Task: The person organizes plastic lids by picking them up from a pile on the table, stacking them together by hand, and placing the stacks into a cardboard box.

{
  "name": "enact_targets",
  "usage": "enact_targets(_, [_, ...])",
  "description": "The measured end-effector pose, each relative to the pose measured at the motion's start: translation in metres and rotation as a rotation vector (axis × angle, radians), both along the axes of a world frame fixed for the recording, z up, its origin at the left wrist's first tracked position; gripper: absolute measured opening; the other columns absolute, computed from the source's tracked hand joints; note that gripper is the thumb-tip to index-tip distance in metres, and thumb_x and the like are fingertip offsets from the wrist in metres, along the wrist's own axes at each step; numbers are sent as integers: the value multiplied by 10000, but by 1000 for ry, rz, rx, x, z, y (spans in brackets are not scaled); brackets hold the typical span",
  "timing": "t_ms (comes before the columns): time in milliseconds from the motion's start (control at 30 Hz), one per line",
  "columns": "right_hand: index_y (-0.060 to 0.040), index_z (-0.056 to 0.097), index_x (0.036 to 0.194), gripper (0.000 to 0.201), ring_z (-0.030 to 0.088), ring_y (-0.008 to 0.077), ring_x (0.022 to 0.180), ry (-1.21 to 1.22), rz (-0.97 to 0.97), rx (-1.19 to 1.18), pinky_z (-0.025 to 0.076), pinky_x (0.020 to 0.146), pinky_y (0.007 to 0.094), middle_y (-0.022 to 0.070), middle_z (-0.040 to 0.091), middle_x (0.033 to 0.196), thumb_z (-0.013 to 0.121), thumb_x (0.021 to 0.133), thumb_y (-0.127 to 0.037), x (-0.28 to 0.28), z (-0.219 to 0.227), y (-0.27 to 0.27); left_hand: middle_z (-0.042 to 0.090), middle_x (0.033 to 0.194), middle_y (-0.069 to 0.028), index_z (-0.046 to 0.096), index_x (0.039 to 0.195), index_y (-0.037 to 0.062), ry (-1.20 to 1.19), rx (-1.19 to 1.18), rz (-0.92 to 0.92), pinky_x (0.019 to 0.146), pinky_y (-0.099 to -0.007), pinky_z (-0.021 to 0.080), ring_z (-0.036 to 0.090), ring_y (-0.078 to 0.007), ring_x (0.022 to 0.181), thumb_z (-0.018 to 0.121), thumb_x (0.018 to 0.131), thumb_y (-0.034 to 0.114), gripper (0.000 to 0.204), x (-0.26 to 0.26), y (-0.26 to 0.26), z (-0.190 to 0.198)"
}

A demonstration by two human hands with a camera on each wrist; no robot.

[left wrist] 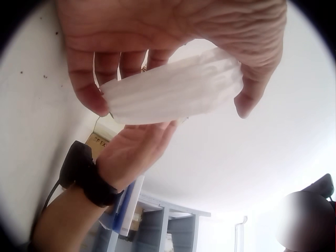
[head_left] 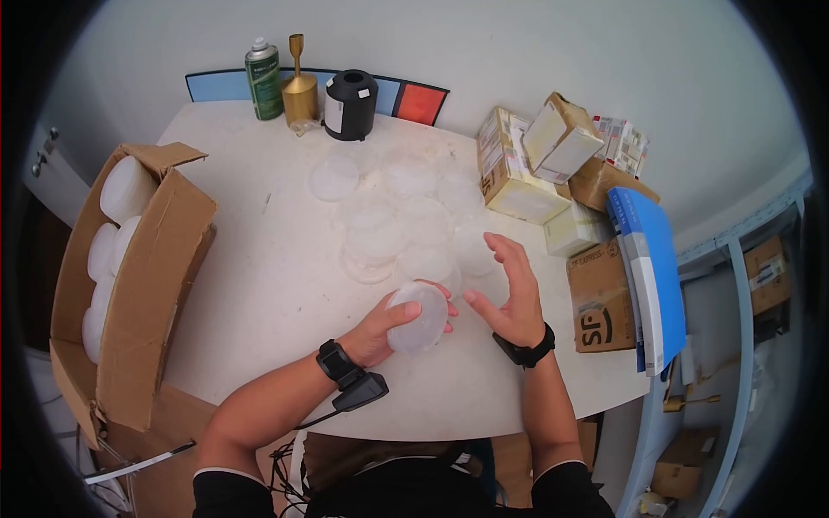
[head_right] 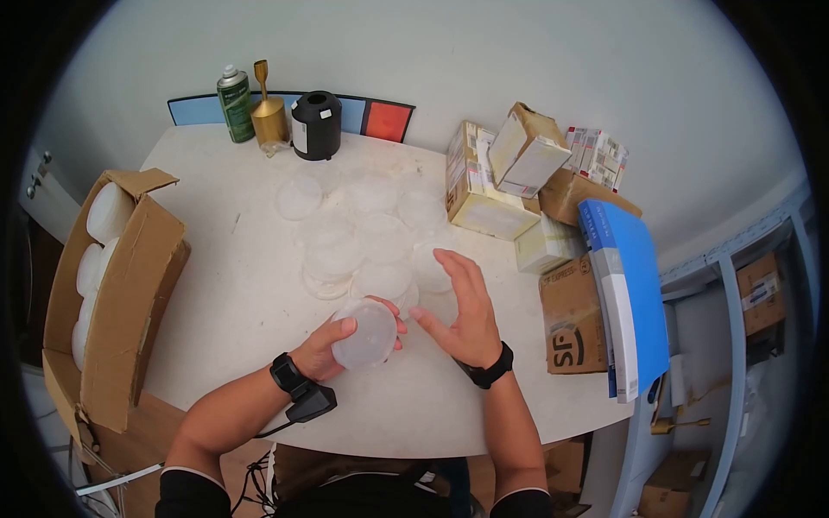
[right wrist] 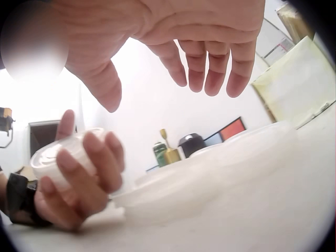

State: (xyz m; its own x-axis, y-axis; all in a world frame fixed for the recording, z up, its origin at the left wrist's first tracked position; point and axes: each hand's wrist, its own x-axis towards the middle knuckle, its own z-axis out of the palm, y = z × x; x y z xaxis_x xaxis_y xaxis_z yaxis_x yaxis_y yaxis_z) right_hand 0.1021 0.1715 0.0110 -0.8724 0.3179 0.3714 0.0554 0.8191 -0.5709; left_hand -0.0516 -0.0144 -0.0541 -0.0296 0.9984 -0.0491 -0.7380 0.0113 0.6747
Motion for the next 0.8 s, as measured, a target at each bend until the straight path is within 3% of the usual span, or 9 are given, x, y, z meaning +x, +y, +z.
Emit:
enact_targets(100, [26,450,1460,830,471,416,1334,-90,-149,166,431,1099,458,245,465,1473,848,796,-274,-1,-19,29,643,1279,-124,509,1387,92,6,-9,6,902,-361,534,648,-233,1136,729,827,633,809,0,0,1])
enact_targets(300, [40,424,1472,879,441,421,1359,-251,-157,204,412,1123,458,251,463,1485,856,782,-292,-10,-28,35,637,1295,-126,510,1388,94,9,-34,5,910,-362,529,647,-237,1146,711,852,622,779,0,1,-1])
enact_targets(500, [59,417,1463,893,484,425,1288,-261,-151,158,429,1091,455,246,484,1442,858,767,-285,-9,-27,39,638,1295,-127,507,1391,91,12,-35,14,921,-367,528,645,-240,1158,698,883,584,733,1,2,-2])
enact_targets(800, [33,442,1430,912,537,385,1201,-85,-289,138,496,976,431,220,486,1308,883,691,-269,-6,-24,34,635,1309,-136,500,1405,87,17,-50,23,937,-375,524,644,-244,1164,710,867,589,765,-1,3,0])
